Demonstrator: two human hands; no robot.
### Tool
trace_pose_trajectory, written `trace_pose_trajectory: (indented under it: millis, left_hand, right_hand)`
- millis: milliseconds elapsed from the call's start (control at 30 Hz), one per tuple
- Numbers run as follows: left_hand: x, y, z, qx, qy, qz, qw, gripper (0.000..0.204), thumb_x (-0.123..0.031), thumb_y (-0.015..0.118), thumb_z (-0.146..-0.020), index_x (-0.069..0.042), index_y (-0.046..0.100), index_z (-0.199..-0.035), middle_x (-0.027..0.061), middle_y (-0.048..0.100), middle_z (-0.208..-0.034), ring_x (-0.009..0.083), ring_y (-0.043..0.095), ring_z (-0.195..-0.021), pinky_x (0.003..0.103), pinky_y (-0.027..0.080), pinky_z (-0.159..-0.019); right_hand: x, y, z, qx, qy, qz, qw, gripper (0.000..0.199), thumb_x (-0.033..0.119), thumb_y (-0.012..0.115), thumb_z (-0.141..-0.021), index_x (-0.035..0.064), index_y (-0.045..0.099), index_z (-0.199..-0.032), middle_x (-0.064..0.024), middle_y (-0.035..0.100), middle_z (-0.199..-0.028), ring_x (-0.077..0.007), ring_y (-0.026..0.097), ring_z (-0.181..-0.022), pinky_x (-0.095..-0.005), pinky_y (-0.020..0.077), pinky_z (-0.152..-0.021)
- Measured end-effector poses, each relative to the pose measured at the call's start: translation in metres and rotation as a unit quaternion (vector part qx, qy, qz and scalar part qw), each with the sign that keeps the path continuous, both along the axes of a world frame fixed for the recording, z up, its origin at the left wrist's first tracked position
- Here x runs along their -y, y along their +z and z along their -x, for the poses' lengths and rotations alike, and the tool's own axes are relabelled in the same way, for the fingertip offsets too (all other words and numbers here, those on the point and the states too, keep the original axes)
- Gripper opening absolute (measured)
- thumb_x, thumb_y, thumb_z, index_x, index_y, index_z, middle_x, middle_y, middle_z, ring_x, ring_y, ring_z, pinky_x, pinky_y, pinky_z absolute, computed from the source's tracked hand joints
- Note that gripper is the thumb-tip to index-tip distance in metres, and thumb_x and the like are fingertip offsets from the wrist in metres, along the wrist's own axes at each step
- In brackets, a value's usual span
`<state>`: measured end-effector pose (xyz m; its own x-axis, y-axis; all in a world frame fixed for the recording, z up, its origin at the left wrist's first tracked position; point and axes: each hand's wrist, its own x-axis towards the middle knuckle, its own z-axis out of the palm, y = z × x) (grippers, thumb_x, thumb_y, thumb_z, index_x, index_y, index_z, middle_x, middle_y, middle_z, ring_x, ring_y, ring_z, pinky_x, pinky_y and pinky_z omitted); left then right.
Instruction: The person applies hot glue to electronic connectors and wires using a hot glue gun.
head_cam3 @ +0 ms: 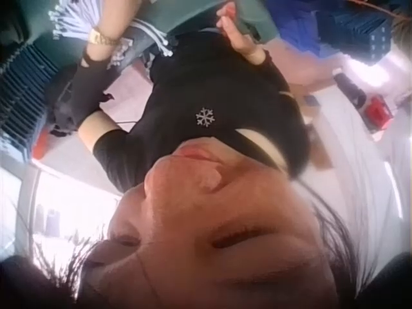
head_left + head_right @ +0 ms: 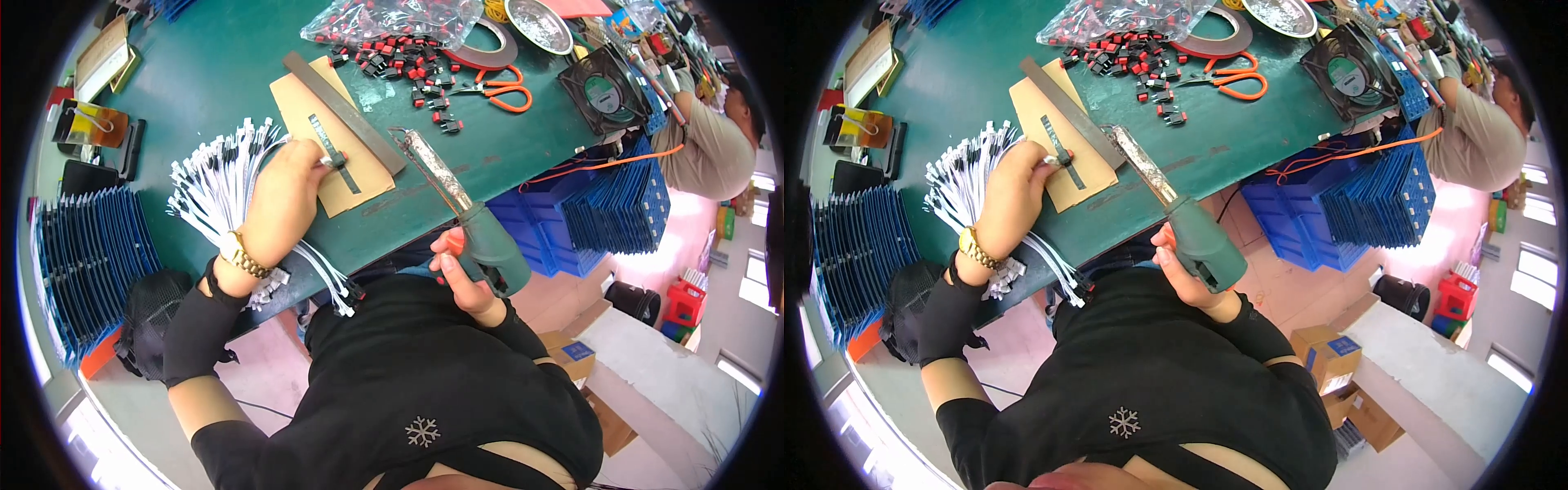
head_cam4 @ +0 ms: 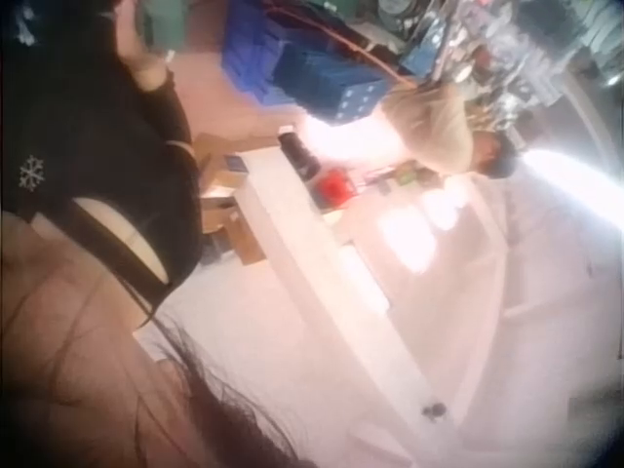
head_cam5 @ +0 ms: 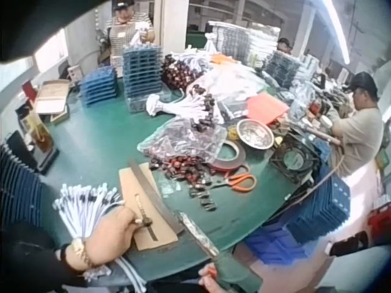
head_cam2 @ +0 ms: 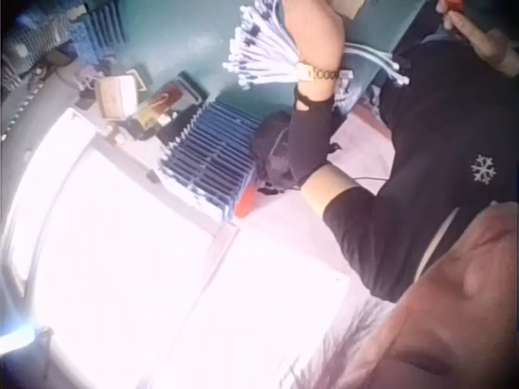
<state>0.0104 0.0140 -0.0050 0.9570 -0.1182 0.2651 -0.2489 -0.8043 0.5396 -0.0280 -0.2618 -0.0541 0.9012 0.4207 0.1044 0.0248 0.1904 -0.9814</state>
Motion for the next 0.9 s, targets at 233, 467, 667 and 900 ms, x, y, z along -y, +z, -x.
trace_pose_trajectory:
  millis: [233, 467, 667, 900]
  left_hand:
    - [-0.015, 0.002, -0.016, 0.017, 0.079, -0.071, 0.994, 0.010, 0.000, 0.059, -0.081, 0.000, 0.052, -0.087, 0.0155, 0.057, -0.087, 0.0341, 0.057, -0.078, 0.038, 0.046, -0.063]
    - [-0.011, 0.002, -0.008, 0.058, -0.007, -0.171, 0.984, 0.013, 0.001, 0.061, -0.077, 0.000, 0.052, -0.086, 0.0129, 0.061, -0.107, 0.0310, 0.061, -0.080, 0.037, 0.051, -0.069]
    - [-0.002, 0.013, -0.005, 0.124, -0.075, -0.241, 0.960, 0.016, 0.000, 0.062, -0.071, 0.001, 0.054, -0.085, 0.0143, 0.061, -0.103, 0.0300, 0.060, -0.087, 0.036, 0.051, -0.071]
    - [0.004, 0.019, -0.001, 0.150, -0.174, -0.301, 0.926, 0.017, 0.000, 0.060, -0.069, 0.001, 0.055, -0.085, 0.0154, 0.060, -0.102, 0.0273, 0.059, -0.091, 0.035, 0.049, -0.075]
  right_hand:
    - [0.000, 0.002, 0.000, -0.005, -0.019, -0.002, 1.000, 0.037, -0.002, 0.051, -0.089, 0.0056, 0.042, -0.123, -0.0122, 0.055, -0.101, -0.0132, 0.057, -0.076, -0.0248, 0.0488, -0.065]
    - [0.001, 0.004, 0.001, -0.065, -0.033, -0.031, 0.997, 0.032, -0.006, 0.057, -0.085, 0.0031, 0.051, -0.115, -0.0076, 0.054, -0.102, -0.0103, 0.057, -0.080, -0.0243, 0.0499, -0.068]
    - [0.000, 0.004, -0.001, -0.013, -0.049, -0.011, 0.999, 0.035, -0.002, 0.053, -0.088, 0.0044, 0.044, -0.121, -0.0119, 0.057, -0.100, -0.0128, 0.058, -0.075, -0.0252, 0.0496, -0.067]
    - [0.005, 0.002, 0.000, -0.028, -0.039, -0.008, 0.999, 0.035, -0.002, 0.053, -0.088, 0.0048, 0.043, -0.121, -0.0120, 0.057, -0.100, -0.0128, 0.058, -0.076, -0.0257, 0.0494, -0.069]
